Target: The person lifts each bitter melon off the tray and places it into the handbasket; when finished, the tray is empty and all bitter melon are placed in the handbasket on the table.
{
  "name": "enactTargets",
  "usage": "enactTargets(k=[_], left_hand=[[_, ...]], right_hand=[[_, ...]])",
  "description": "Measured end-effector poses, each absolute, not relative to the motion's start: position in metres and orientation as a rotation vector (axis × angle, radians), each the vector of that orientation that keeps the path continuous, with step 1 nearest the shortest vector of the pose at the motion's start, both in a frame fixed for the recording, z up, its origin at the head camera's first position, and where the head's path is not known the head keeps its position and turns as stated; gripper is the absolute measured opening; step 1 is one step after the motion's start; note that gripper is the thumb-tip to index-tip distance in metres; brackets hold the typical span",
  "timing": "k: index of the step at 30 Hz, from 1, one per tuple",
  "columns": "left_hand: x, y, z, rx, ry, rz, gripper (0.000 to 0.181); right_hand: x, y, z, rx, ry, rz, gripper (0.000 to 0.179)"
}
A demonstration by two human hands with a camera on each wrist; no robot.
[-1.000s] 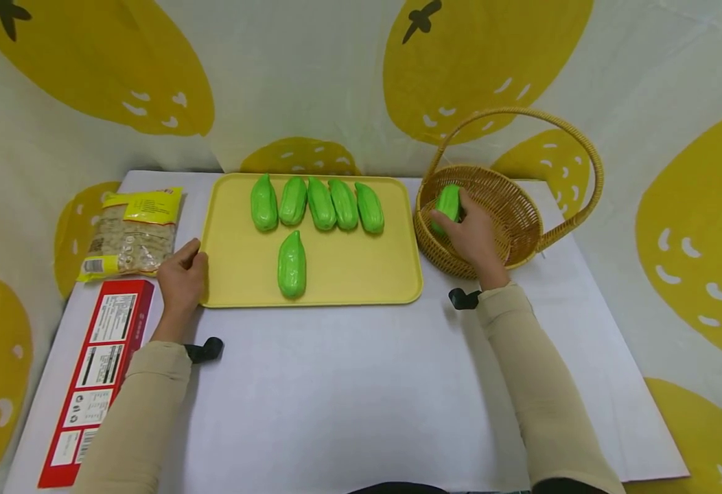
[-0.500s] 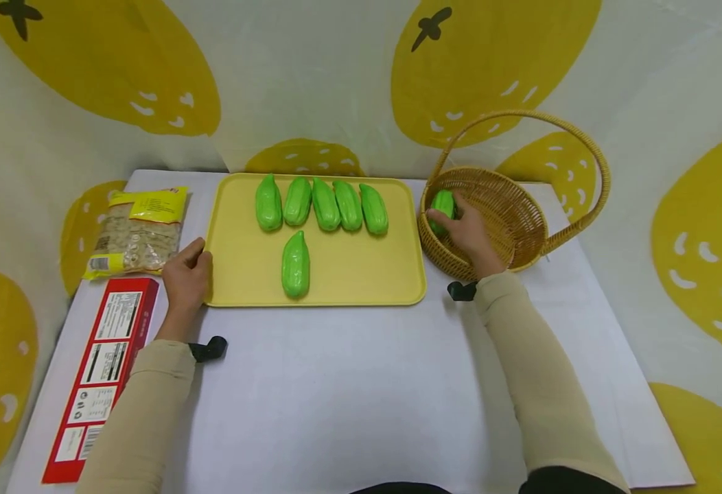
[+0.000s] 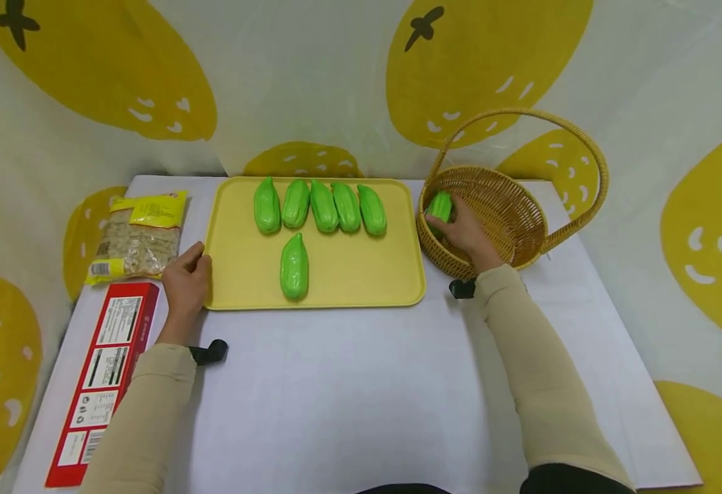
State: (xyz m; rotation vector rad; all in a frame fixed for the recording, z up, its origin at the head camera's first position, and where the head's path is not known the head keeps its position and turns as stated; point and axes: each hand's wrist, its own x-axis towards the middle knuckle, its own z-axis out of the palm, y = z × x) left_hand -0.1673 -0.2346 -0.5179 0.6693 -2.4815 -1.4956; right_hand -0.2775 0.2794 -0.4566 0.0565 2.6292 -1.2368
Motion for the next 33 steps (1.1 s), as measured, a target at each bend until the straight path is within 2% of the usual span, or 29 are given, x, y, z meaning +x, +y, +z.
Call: enactTargets(k=[5, 24, 33], left_hand=[[-0.166, -0.233, -0.518, 0.648, -2.458, -1.485, 0.041], [-0.166, -0.231, -0.519, 0.622, -2.425, -1.476, 0.040], [-0.166, -0.232, -0.517, 0.651, -2.453, -1.490, 0.041]], right_hand=[[-0.277, 0.279, -0.457, -0.001, 2.619, -1.219, 0.082], [-0.267, 0.278, -0.450, -0.062, 2.609, -1.245, 0.075], [-0.254, 0.286, -0.436, 0.043, 2.552, -1.192, 0.101]])
